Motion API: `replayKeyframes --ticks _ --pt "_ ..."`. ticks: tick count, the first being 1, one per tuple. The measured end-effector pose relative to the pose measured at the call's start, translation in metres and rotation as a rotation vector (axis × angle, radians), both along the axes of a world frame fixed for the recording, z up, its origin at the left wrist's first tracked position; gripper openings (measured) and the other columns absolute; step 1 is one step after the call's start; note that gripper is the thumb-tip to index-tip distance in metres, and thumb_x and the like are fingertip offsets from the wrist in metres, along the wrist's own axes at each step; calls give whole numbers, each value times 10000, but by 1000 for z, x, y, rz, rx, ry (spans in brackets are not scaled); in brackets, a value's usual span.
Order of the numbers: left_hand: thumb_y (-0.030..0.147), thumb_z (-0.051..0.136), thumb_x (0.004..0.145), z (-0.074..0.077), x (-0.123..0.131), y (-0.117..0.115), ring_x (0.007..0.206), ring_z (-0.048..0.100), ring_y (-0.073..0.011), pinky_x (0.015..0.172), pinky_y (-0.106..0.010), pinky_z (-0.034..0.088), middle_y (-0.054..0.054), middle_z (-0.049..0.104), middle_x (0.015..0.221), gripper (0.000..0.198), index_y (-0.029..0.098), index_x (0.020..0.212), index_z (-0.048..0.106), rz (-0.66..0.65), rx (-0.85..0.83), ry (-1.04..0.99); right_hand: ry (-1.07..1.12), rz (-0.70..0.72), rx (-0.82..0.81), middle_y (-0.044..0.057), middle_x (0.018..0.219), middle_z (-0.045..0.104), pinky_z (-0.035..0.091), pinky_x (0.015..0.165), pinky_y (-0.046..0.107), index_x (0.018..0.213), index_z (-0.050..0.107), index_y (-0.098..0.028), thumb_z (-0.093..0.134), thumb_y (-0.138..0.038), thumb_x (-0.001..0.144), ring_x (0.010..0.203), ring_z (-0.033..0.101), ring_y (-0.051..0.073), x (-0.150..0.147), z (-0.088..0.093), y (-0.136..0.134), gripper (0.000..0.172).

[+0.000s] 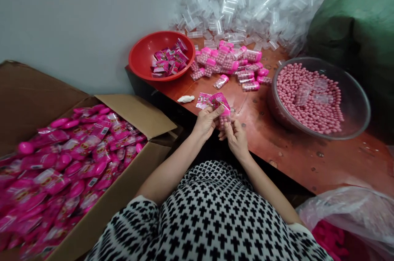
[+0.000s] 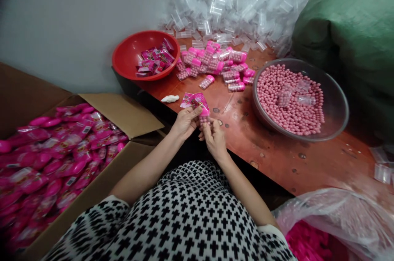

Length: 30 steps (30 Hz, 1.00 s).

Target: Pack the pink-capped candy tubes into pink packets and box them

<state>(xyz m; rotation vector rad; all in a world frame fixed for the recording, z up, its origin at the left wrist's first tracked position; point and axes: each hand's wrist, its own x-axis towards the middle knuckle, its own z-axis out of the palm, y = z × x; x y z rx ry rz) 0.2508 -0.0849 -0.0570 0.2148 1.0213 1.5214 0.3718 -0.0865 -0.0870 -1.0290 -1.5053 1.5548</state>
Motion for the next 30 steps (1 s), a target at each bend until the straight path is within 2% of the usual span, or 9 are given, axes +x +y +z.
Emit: replayKeyframes --ticks 3,8,10,15,21,27,30 --pt "355 843 516 0 -1 0 463 556 -105 440 -214 436 -11 611 559 377 117 646 581 -66 -8 25 -1 -5 15 -35 728 577 535 464 209 1027 490 -218 497 -483 867 500 577 73 1 0 0 309" --pt "385 807 567 2 -8 1 430 546 -115 425 -234 438 -25 612 536 337 111 607 614 -190 24 162 161 99 -183 -38 686 598 499 407 204 909 479 -217 524 -546 826 456 559 78 3 3 4 343" --pt "370 807 567 3 -10 3 420 538 -109 422 -230 435 -25 612 527 320 110 593 621 -219 35 214 173 87 -180 -35 691 605 499 412 207 902 475 -215 525 -545 826 463 567 81 4 2 4 341" --pt "337 820 536 5 -5 4 468 564 -103 470 -214 456 -24 623 551 309 105 606 629 -157 -7 203 34 -60 11 -49 664 586 513 453 202 1008 497 -211 522 -474 859 467 565 73 1 -2 1 303" --pt "338 802 576 7 -1 0 421 507 -75 407 -197 406 -20 603 542 311 79 669 656 -223 -28 171 254 -5 -173 -54 644 590 475 365 174 900 501 -199 562 -501 822 410 540 62 -2 1 3 318" --pt "344 802 584 4 2 -1 438 514 -75 411 -193 402 -20 601 557 309 89 653 642 -180 -9 132 161 -51 -66 -54 662 594 507 396 174 950 498 -199 564 -449 838 441 564 64 1 0 2 282" --pt "333 808 572 1 5 -3 453 524 -79 428 -197 415 -26 605 565 305 85 654 650 -199 -24 122 214 -67 -83 -77 649 600 506 392 180 1014 424 -231 604 -429 816 431 567 74 3 0 1 333"
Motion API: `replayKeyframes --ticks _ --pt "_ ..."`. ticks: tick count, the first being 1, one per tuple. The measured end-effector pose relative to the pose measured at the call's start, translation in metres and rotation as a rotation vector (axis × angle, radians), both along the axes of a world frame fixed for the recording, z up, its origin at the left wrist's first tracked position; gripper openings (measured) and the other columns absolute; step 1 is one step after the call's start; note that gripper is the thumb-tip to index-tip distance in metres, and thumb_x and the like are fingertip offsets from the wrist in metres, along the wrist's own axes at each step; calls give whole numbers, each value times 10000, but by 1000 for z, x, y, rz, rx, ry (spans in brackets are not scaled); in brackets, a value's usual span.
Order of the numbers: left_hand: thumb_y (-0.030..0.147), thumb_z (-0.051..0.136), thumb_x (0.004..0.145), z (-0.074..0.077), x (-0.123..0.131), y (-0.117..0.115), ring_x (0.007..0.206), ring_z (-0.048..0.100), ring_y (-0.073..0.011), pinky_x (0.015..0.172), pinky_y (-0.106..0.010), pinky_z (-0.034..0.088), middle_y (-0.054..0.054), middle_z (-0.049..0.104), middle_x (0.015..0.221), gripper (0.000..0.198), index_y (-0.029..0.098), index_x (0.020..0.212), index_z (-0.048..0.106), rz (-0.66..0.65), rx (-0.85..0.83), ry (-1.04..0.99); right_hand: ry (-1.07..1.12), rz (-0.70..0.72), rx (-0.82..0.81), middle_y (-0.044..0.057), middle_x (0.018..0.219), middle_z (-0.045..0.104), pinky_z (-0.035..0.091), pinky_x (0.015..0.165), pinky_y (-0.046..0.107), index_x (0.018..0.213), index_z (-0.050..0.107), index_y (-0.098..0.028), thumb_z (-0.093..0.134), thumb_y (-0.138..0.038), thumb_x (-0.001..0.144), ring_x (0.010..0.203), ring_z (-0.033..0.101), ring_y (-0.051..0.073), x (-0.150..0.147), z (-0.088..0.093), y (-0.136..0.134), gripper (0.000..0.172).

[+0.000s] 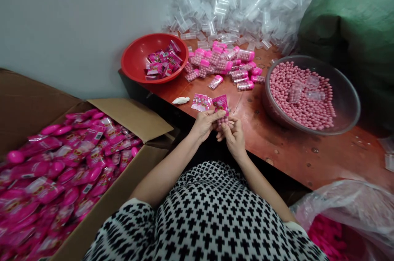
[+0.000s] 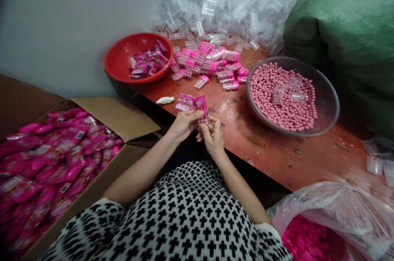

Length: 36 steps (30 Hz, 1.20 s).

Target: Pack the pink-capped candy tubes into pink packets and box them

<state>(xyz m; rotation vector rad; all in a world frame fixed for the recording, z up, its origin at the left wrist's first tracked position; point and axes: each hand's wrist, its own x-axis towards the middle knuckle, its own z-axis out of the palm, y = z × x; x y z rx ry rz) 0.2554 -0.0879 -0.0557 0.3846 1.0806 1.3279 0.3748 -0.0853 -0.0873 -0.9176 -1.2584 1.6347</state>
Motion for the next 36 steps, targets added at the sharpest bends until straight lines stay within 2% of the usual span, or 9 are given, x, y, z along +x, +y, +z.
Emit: replayKeyframes --ticks 8,10,14,15,19,23,26,31,36 --pt "366 753 624 2 -3 -6 468 503 -84 475 -225 404 -21 609 582 280 105 635 653 18 66 234 71 115 -130 -75 639 636 486 404 198 919 367 -256 675 -442 747 451 592 105 6 1 6 399" --pt "376 718 652 4 -6 -9 489 502 -93 503 -230 398 0 585 558 271 117 626 644 3 78 435 -80 130 -45 -34 696 656 507 467 220 907 442 -238 670 -463 742 532 618 119 14 8 17 360" --pt "332 656 692 10 -5 -16 505 433 -77 518 -218 313 44 470 495 241 137 563 601 -76 174 1009 -386 -25 340 66 1008 654 520 720 297 963 588 -209 543 -498 830 837 628 164 27 36 47 322" --pt "308 644 697 12 -3 -18 506 415 -72 519 -220 294 48 447 493 225 138 558 594 -103 200 1104 -420 11 417 79 1067 637 507 757 307 947 602 -203 555 -491 824 907 615 180 27 43 54 317" --pt "267 616 708 17 5 -21 492 382 -65 520 -231 269 51 413 488 214 142 542 564 -152 221 1214 -502 204 496 39 817 635 471 670 280 730 588 -184 597 -432 812 739 588 154 17 54 66 262" --pt "296 664 670 15 2 -21 488 400 -73 519 -228 299 52 435 473 259 153 503 529 -112 181 1106 -374 -35 445 -9 687 564 448 613 249 695 553 -190 608 -408 807 637 535 120 5 46 62 251" --pt "361 695 655 8 -4 -17 489 488 -100 526 -236 379 33 534 504 248 150 579 589 -66 106 728 -263 -219 330 0 772 597 471 654 252 803 585 -197 581 -420 823 690 557 117 6 37 50 224" --pt "379 781 580 -1 -7 -8 549 572 -113 614 -267 478 -8 624 603 314 122 665 622 165 43 96 -155 43 28 9 831 651 530 654 274 897 582 -203 719 -413 701 717 621 133 11 18 14 318" --pt "403 768 622 1 -2 -5 653 621 -143 656 -275 491 -41 653 679 331 121 710 618 167 81 -119 -24 9 -134 -15 720 677 566 592 271 870 578 -201 738 -388 689 608 651 125 3 12 -2 305"
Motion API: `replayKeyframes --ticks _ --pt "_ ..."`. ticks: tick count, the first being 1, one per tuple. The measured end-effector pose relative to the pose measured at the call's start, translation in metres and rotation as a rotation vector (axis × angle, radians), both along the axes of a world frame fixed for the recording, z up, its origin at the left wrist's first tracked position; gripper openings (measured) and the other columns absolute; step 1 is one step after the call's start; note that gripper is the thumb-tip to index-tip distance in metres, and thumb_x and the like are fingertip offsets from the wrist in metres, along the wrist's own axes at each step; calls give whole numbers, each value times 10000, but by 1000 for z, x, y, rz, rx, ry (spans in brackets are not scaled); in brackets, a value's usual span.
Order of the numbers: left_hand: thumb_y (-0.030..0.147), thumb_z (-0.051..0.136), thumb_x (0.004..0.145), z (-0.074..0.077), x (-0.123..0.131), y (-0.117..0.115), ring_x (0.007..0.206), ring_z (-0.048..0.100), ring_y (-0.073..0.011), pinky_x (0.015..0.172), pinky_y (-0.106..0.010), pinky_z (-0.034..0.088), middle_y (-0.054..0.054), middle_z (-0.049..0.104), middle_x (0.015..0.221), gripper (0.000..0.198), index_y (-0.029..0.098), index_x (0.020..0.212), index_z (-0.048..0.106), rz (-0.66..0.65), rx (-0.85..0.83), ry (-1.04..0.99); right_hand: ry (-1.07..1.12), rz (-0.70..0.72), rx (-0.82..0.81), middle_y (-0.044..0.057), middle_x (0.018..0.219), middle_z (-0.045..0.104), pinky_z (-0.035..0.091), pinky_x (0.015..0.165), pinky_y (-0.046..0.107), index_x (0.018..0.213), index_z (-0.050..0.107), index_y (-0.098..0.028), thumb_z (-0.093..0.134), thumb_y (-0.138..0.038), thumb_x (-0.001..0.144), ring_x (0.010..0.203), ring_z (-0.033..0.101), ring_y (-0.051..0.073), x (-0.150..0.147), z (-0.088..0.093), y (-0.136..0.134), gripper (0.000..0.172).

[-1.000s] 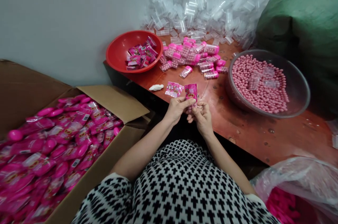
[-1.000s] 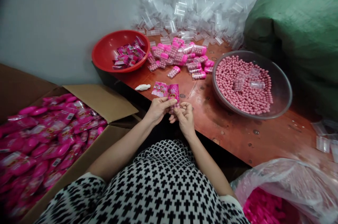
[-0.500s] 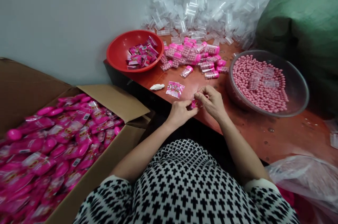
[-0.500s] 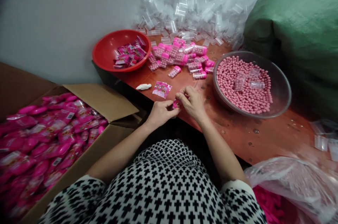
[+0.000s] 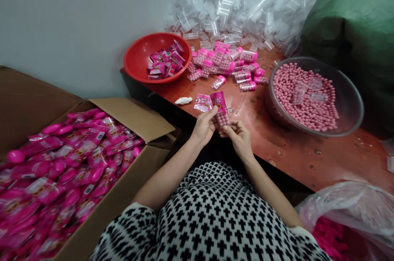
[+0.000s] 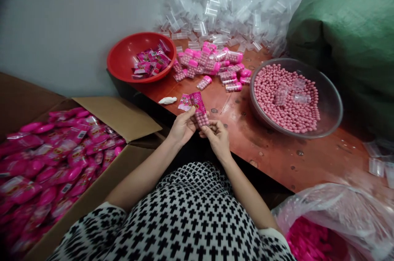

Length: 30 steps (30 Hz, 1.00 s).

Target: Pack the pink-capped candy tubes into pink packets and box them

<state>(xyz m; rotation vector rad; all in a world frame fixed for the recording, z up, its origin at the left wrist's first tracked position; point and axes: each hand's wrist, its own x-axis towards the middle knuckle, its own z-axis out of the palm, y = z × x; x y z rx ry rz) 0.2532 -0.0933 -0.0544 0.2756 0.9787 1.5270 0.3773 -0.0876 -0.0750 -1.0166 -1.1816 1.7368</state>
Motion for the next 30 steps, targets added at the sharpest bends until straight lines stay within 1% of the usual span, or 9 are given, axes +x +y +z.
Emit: replayKeyframes --ticks 5,10,15,20,23,24,26,28,30 --pt "357 805 583 2 -1 1 571 585 -106 600 -248 483 -11 628 624 316 112 681 632 2 -6 28 61 -3 -77 -20 686 679 577 546 255 801 583 -195 750 -360 677 563 657 123 -1 2 1 266" --pt "296 847 499 1 4 4 560 586 -92 591 -232 495 -14 643 618 314 99 638 644 23 -50 19 146 -129 -161 -20 676 687 582 550 240 744 556 -188 779 -294 633 541 663 120 -4 -2 3 271" --pt "295 845 498 -1 14 -2 483 542 -76 463 -201 439 -10 637 599 318 95 663 661 16 -80 32 140 -191 -149 -28 637 687 575 541 221 731 540 -192 775 -298 640 508 653 107 -8 1 6 274" --pt "299 830 537 -4 14 -6 487 533 -69 462 -199 436 -8 636 621 310 95 705 668 18 -78 41 159 -69 -199 -29 614 684 570 520 212 741 539 -195 821 -325 580 486 647 108 -8 5 14 350" --pt "301 832 535 0 10 -9 469 510 -61 468 -205 437 -1 617 599 319 94 700 654 -7 -72 21 155 -1 -197 -45 570 667 560 495 202 732 527 -200 833 -332 554 478 644 110 -14 9 17 378" --pt "301 831 538 3 7 -13 487 529 -68 489 -211 453 -3 625 610 316 100 701 650 19 -65 22 158 24 -185 -49 563 664 556 490 201 735 522 -203 833 -333 553 478 644 111 -18 11 17 383" --pt "308 824 560 14 -9 -30 598 610 -107 597 -243 512 -18 673 693 300 127 723 650 160 -31 64 162 93 -154 -48 591 679 555 489 209 761 521 -207 828 -331 560 497 653 118 -24 16 17 388" --pt "378 785 623 27 -34 -58 766 660 -139 764 -285 537 -4 714 809 285 174 778 662 411 43 160 153 153 -112 -40 640 697 556 496 219 797 528 -209 816 -333 582 529 665 125 -27 19 17 380" --pt "592 608 740 38 -65 -89 822 657 -119 817 -271 530 51 722 868 386 244 892 674 721 168 305 129 175 -75 -33 665 702 549 490 222 811 534 -209 796 -346 615 539 664 126 -26 19 19 354"
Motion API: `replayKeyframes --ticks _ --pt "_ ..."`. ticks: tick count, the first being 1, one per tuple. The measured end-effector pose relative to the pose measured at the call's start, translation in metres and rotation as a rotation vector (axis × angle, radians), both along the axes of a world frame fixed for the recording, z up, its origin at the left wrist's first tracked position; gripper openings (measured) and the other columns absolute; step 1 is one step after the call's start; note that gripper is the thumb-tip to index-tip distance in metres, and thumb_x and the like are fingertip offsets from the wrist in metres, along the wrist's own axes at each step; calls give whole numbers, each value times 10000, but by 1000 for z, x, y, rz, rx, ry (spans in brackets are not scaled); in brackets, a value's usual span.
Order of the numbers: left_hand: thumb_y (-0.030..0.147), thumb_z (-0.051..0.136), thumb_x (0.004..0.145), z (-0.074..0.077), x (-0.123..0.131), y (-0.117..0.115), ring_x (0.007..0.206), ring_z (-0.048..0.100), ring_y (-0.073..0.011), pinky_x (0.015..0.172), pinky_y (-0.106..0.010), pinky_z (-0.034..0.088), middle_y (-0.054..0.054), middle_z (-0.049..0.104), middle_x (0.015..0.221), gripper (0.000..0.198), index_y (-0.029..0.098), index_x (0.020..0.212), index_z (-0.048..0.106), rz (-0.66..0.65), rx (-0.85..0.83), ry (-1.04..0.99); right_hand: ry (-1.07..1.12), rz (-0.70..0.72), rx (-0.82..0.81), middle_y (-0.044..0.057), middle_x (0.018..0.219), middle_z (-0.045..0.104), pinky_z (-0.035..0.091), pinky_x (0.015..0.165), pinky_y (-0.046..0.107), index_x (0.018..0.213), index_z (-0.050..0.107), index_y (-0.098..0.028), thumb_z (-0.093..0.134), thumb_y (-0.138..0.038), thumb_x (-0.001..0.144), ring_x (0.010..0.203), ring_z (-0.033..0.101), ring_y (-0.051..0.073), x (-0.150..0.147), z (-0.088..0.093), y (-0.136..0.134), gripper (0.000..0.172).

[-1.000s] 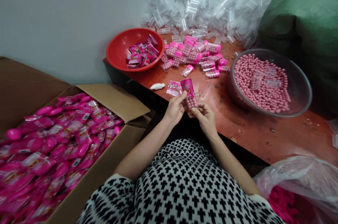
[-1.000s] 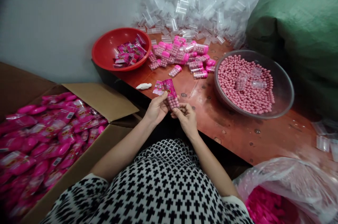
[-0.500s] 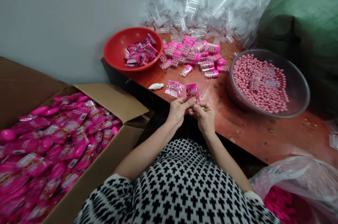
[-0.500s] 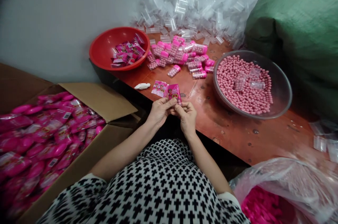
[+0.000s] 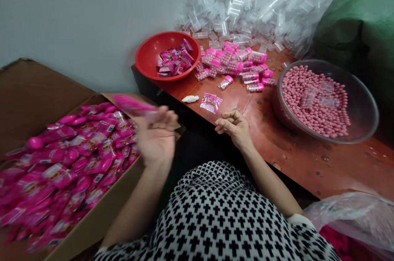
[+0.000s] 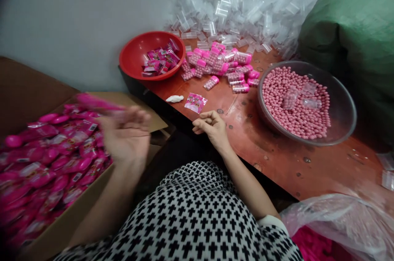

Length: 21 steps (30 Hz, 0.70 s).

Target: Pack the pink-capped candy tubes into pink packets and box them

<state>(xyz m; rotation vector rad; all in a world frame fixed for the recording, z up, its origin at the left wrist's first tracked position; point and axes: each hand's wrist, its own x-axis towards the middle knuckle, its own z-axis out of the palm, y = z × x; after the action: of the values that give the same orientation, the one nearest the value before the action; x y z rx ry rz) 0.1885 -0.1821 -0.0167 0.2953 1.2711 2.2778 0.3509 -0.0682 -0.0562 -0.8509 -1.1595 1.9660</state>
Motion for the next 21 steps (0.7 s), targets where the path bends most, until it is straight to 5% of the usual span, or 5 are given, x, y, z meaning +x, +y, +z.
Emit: replayKeyframes --ticks 2,4,7,12,21 --pt "737 348 793 3 -25 -22 880 652 -118 860 -280 518 65 718 944 601 282 1050 644 131 -22 129 -31 -24 35 -29 656 694 535 480 215 794 541 -203 766 -370 659 521 649 116 4 -4 4 311" --pt "730 368 792 -5 -36 -23 904 659 -153 895 -341 508 34 717 963 629 261 1133 611 131 -87 169 -64 -68 64 -23 661 687 520 474 205 774 549 -195 727 -396 707 503 631 101 9 -9 9 277" --pt "497 653 749 -33 -29 13 1000 641 -204 984 -410 449 -50 692 1080 442 208 1084 643 3 -326 463 -99 -99 95 -15 681 680 505 473 193 767 563 -188 678 -415 760 504 619 88 14 -15 11 255" --pt "346 635 794 -84 -5 88 1302 413 -295 1138 -506 181 -89 620 1232 277 222 1037 683 -307 -590 1214 -160 -70 105 -14 670 674 500 475 197 751 570 -187 685 -430 748 501 615 91 17 -16 9 268" --pt "296 535 857 -107 5 102 1330 381 -272 1156 -519 89 -33 622 1242 195 247 954 698 -230 -609 1324 -261 -54 141 -14 666 648 484 490 198 763 572 -186 669 -452 741 537 599 92 11 -21 24 284"
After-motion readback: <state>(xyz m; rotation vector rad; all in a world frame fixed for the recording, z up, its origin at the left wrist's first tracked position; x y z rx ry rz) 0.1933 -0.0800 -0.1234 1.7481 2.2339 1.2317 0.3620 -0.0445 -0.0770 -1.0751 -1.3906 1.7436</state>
